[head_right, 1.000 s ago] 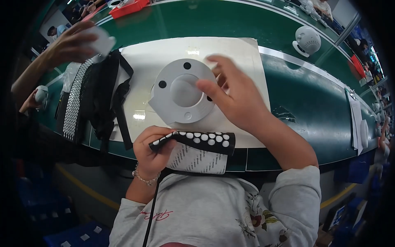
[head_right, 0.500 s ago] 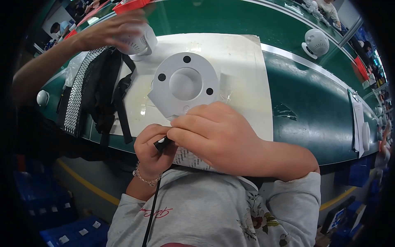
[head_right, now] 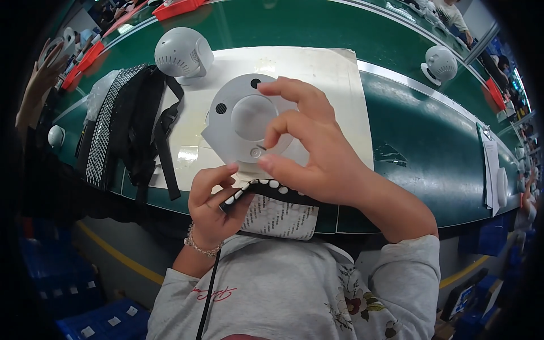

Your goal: Assembling small components onto lighting fixture bases on an assembly line.

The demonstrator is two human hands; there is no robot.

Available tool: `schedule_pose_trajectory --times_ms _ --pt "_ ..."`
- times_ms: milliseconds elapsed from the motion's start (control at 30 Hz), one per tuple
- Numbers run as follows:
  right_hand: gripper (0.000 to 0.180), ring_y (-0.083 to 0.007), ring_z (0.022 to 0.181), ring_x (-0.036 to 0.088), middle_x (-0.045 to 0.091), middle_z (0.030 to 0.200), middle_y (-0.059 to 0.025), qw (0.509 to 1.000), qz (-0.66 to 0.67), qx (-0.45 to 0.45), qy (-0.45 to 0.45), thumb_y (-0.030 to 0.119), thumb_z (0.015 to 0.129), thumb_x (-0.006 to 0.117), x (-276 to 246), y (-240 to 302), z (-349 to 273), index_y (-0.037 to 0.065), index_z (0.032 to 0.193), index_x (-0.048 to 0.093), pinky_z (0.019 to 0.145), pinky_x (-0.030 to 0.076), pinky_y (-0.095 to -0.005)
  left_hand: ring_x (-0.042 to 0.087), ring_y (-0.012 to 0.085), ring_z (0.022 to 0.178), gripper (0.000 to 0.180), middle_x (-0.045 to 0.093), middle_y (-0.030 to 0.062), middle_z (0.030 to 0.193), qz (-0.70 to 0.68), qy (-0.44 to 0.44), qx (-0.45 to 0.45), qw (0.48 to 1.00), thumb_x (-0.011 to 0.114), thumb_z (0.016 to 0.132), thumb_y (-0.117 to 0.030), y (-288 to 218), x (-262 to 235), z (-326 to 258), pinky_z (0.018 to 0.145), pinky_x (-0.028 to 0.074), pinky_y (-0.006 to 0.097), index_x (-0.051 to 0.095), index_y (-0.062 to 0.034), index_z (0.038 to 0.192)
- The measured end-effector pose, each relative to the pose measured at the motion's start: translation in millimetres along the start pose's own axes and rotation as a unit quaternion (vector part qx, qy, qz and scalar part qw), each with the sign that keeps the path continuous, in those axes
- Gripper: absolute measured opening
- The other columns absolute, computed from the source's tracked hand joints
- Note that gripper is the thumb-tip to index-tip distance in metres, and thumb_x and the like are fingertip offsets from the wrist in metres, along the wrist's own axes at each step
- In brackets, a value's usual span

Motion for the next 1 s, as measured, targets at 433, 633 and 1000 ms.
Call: schedule_pose_trajectory --times_ms 433,633,1000 --pt "0.012 -0.0335 0.127 0.016 0.032 0.131 -0.0155 0.993 -0.111 -0.009 0.045 0.017 0.078 0.057 17 -2 2 0.007 0.074 0.053 0.099 0.016 -0.0441 0.054 0.0202 0.058 0.013 0.053 0.0091 0.114 0.006 0.004 -0.024 1.0 0.067 0.054 0.0 14 8 -3 0.052 0.045 0.027 0.056 0.0032 0.061" --pt "0.011 -0.0261 0.117 0.039 0.052 0.116 -0.0069 0.915 -0.393 -0.084 -0.037 0.019 0.073 0.059 22 24 -15 0.008 0.078 0.057 0.1 0.01 -0.0458 0.053 0.0206 0.053 0.013 0.054 0.0096 0.113 0.008 0.0 -0.026 1.0 0.065 0.055 0.0 14 9 -2 0.048 0.042 0.029 0.054 0.0038 0.059" --pt "0.027 -0.0246 0.11 0.044 0.052 0.113 -0.0044 0.928 -0.352 -0.112 0.047 0.02 0.071 0.062 13 25 -10 0.01 0.096 0.06 0.098 0.012 -0.0484 0.053 0.0206 0.054 0.016 0.053 0.0109 0.114 -0.013 0.008 -0.049 0.999 0.067 0.057 0.001 17 9 -2 0.05 0.043 0.029 0.051 0.0026 0.057"
Point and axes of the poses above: each hand's wrist, its own z-axis towards the middle knuckle, its own x-axis out of the palm, y = z × x, the point moved 5 cm from there along z, towards the middle knuckle
